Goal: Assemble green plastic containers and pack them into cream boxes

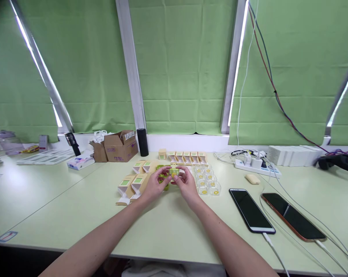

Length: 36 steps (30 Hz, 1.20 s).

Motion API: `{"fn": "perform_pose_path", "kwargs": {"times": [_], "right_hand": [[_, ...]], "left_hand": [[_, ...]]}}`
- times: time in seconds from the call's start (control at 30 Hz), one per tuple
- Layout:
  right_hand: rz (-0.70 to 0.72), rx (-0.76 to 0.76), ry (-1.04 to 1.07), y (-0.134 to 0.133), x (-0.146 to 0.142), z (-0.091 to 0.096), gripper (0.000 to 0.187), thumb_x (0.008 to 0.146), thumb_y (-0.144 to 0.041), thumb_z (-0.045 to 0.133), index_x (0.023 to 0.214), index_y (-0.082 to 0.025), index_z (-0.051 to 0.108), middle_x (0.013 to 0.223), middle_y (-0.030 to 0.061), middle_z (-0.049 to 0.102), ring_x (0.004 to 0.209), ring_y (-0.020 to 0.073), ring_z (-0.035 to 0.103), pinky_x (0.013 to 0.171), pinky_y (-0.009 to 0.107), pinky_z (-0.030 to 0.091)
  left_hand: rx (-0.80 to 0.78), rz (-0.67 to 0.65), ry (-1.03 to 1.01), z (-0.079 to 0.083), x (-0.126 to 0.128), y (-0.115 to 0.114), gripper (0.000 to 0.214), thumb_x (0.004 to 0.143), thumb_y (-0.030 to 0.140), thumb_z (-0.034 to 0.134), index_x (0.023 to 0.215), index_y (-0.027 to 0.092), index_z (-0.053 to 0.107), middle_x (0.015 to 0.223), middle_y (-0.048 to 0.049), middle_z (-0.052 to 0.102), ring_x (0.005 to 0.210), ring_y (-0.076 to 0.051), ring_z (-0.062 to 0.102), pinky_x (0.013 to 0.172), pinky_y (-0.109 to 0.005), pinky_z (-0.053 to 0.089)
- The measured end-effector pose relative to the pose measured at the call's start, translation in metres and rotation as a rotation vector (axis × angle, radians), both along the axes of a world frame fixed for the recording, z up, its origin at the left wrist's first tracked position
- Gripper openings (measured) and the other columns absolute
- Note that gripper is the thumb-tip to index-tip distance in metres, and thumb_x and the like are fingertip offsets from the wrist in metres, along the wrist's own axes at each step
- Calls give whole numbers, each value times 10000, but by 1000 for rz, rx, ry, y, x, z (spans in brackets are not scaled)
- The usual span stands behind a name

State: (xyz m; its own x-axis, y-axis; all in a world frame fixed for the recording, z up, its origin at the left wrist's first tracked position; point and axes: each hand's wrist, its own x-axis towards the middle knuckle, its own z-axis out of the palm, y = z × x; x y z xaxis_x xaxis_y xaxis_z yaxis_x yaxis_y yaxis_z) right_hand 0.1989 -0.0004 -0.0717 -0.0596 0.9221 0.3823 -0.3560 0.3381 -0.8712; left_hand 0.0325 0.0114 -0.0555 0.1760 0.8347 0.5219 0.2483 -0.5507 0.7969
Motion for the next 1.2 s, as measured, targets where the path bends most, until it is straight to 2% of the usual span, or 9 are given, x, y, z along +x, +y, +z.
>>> {"fn": "perform_pose_path", "kwargs": {"times": [0.17, 0.27, 0.4, 0.53, 0.8, 1.03, 1.2], "right_hand": [[2, 5, 41, 2, -3, -2, 527, 749, -516, 873, 1157, -294, 623, 852, -18, 703, 829, 189, 702, 886, 412, 619], [8, 2, 100, 3, -2, -1, 511, 742, -497, 880, 1144, -294, 639, 930, -3, 727, 839, 182, 705, 857, 382, 616], [64, -50, 220, 2, 0, 1, 504, 738, -457, 887, 1152, -287, 655, 962, 11, 748, 839, 198, 733, 834, 380, 608], [125, -133, 314, 7, 4, -3, 486, 760, -439, 859, 1167, -282, 646, 947, 32, 777, 833, 242, 768, 811, 418, 608], [97, -253, 381, 17, 6, -13, 333, 817, -375, 764, 1108, -284, 629, 947, 51, 801, 780, 255, 777, 709, 425, 616], [93, -232, 381, 10, 6, -6, 407, 781, -394, 811, 1141, -294, 649, 967, 35, 788, 797, 239, 771, 733, 407, 624], [107, -185, 307, 2, 6, 1, 504, 764, -431, 853, 1205, -310, 644, 978, 20, 769, 848, 238, 765, 780, 439, 635]], "left_hand": [[10, -9, -8, 1, 1, -1, 451, 896, 448, 714, 1285, 223, 682, 1248, -121, 700, 1077, -248, 651, 852, -341, 550], [3, -41, -50, 0, -1, -1, 455, 930, 458, 674, 1318, 221, 660, 1286, -124, 682, 1110, -247, 649, 893, -353, 556], [-31, -89, -156, -2, -2, 0, 462, 954, 472, 642, 1337, 214, 634, 1207, -117, 698, 1163, -249, 648, 918, -348, 558], [-46, -104, -212, -2, -1, 1, 429, 954, 452, 639, 1304, 204, 625, 1161, -110, 709, 1132, -241, 662, 904, -347, 557], [-60, -55, -188, -1, -1, 1, 346, 953, 397, 631, 1238, 200, 635, 1126, -101, 718, 1106, -234, 675, 882, -352, 548], [-62, -49, -187, -1, -1, 2, 356, 942, 412, 640, 1225, 196, 643, 1107, -97, 723, 1088, -237, 677, 847, -337, 553], [-57, -59, -183, -3, -1, 3, 348, 953, 404, 626, 1232, 196, 642, 1122, -98, 721, 1087, -228, 678, 880, -339, 545]]}}
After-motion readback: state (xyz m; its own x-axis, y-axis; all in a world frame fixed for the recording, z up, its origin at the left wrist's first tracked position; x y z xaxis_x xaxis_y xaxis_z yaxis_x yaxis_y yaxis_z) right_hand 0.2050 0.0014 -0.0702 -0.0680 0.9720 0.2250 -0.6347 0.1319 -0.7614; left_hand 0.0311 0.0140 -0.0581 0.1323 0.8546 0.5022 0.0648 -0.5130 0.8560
